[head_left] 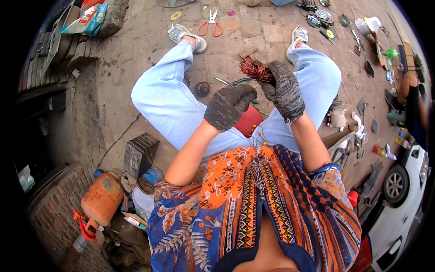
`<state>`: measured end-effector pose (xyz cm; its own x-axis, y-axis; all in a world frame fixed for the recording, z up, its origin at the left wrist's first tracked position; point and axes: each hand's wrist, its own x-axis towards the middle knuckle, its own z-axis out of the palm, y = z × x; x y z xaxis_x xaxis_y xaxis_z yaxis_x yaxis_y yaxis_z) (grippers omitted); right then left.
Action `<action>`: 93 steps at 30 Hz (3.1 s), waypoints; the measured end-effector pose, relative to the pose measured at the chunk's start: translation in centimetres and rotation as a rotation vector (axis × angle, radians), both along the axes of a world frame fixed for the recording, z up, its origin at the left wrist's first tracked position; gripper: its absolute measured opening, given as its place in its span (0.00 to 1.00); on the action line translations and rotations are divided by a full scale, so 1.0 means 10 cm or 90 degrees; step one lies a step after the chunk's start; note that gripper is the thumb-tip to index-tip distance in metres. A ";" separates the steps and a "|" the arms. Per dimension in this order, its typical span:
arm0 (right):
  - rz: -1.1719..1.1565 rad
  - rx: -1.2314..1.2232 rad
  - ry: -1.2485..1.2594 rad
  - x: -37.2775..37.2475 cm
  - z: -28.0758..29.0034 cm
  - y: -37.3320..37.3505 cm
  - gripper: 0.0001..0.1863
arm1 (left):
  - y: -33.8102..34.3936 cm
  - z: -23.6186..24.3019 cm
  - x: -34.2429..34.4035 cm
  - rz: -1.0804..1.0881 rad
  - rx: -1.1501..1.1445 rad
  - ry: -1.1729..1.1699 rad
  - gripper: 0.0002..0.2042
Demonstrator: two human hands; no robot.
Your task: The person sits on the ground and uses pliers and a screwdriver to remove copper wire coils from a motor stator. They carefully pry and pull the wire out of the slots, separating the copper coil from the metal core.
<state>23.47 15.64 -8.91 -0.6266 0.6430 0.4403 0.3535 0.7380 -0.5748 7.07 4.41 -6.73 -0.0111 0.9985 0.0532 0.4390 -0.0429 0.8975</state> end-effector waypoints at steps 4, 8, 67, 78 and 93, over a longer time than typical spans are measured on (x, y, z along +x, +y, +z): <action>-0.033 -0.116 -0.105 0.06 -0.03 -0.01 0.26 | 0.00 0.04 -0.02 0.041 -0.032 -0.049 0.10; 0.028 -0.026 -0.068 0.04 0.12 0.01 0.22 | 0.08 0.05 -0.18 -0.020 -0.165 -0.102 0.11; 0.348 0.153 -0.175 0.15 -0.01 0.31 0.24 | 0.46 -0.31 -0.46 -0.184 0.014 0.044 0.11; -0.141 0.211 -0.312 -0.11 -0.15 0.46 0.22 | 0.21 -0.25 0.33 0.143 0.114 0.017 0.10; 0.065 0.003 -0.644 0.02 0.38 0.26 0.19 | 0.36 -0.39 -0.19 0.073 0.099 -0.161 0.09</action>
